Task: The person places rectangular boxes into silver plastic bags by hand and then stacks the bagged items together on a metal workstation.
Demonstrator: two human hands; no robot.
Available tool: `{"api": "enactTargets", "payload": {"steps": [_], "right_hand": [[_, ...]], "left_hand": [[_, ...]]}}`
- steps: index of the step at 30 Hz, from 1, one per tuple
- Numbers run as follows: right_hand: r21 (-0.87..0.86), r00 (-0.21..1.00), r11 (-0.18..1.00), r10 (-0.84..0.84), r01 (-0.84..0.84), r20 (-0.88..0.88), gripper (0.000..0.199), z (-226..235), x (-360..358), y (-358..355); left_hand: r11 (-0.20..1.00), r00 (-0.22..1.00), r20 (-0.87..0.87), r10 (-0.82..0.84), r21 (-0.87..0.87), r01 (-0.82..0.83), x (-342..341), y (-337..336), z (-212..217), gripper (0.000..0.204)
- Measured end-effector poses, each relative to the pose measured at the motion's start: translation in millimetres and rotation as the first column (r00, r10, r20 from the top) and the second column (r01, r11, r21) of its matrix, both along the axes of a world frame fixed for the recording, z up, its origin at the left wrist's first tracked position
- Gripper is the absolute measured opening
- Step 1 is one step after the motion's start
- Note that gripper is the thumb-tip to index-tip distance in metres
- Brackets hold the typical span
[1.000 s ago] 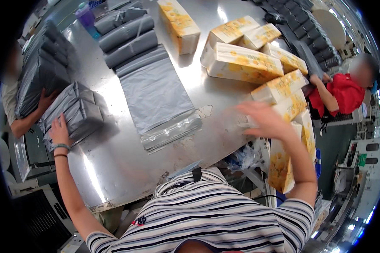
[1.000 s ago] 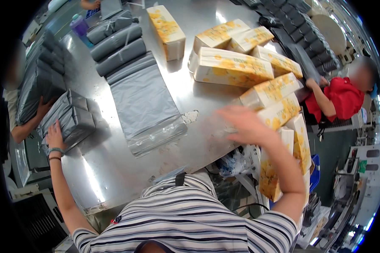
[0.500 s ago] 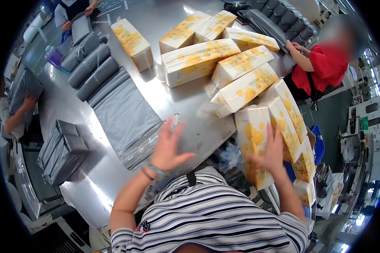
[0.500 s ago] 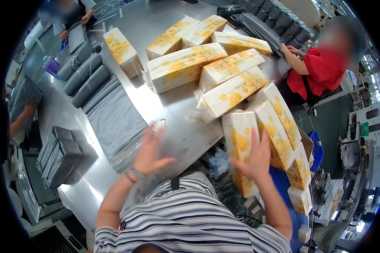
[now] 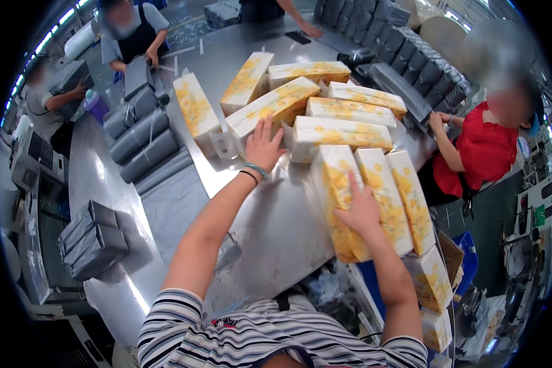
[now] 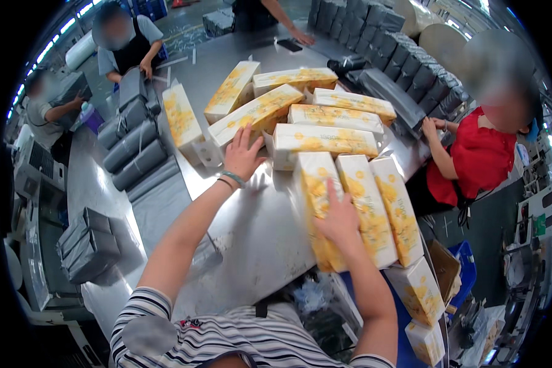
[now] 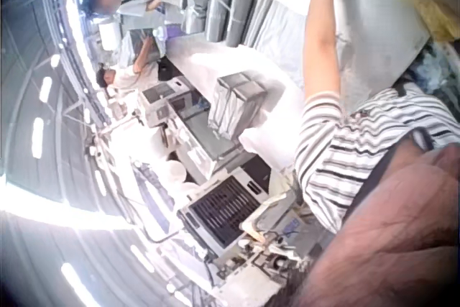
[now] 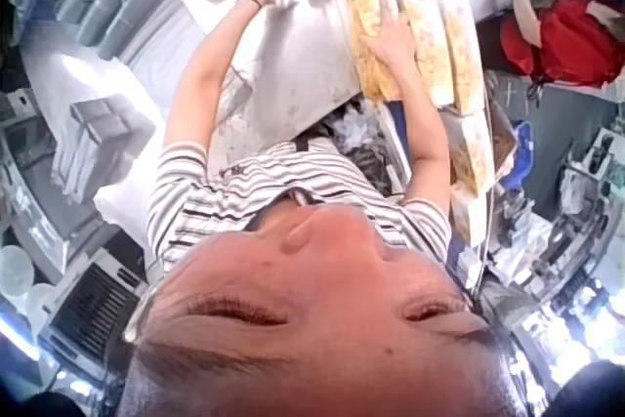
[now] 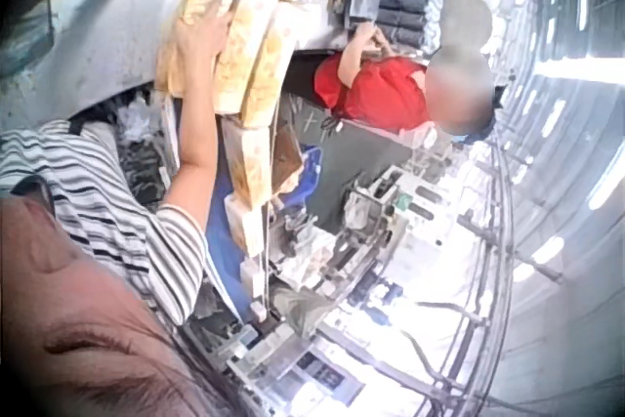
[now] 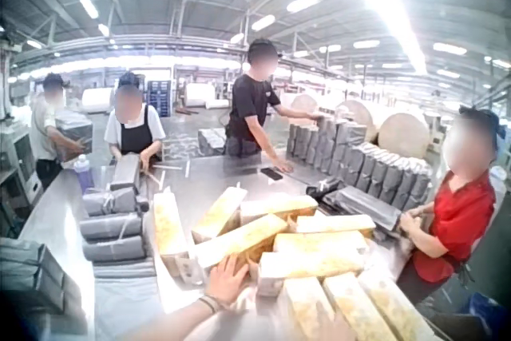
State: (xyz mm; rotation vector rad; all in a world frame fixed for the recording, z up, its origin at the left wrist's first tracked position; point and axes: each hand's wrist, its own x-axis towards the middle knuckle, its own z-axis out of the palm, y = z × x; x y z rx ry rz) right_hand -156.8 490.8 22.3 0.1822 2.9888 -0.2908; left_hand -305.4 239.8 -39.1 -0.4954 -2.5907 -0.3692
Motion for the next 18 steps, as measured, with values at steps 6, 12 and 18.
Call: {"api": "enactTargets", "payload": {"steps": [6, 12, 18], "right_hand": [[-0.079, 0.996, 0.996, 0.034, -0.04, -0.082, 0.094, -2.0, -175.5, -79.2], [-0.357, 0.98, 0.934, -0.088, 0.019, -0.177, 0.092, 4.1, -280.6, -102.0], [-0.284, 0.707, 0.707, 0.417, -0.647, -0.572, 0.068, 21.6, -162.8, -81.9]], "left_hand": [[0.979, 0.992, -0.108, -0.064, 0.186, 0.083, 10.9, -43.5, 23.0, 0.049], [1.0, 0.996, 0.092, -0.003, 0.009, 0.003, 129.7, -125.8, 14.9, 0.067], [0.963, 0.903, 0.339, 0.263, -0.04, -0.265, 242.6, -226.8, -43.6, 0.08]]}}
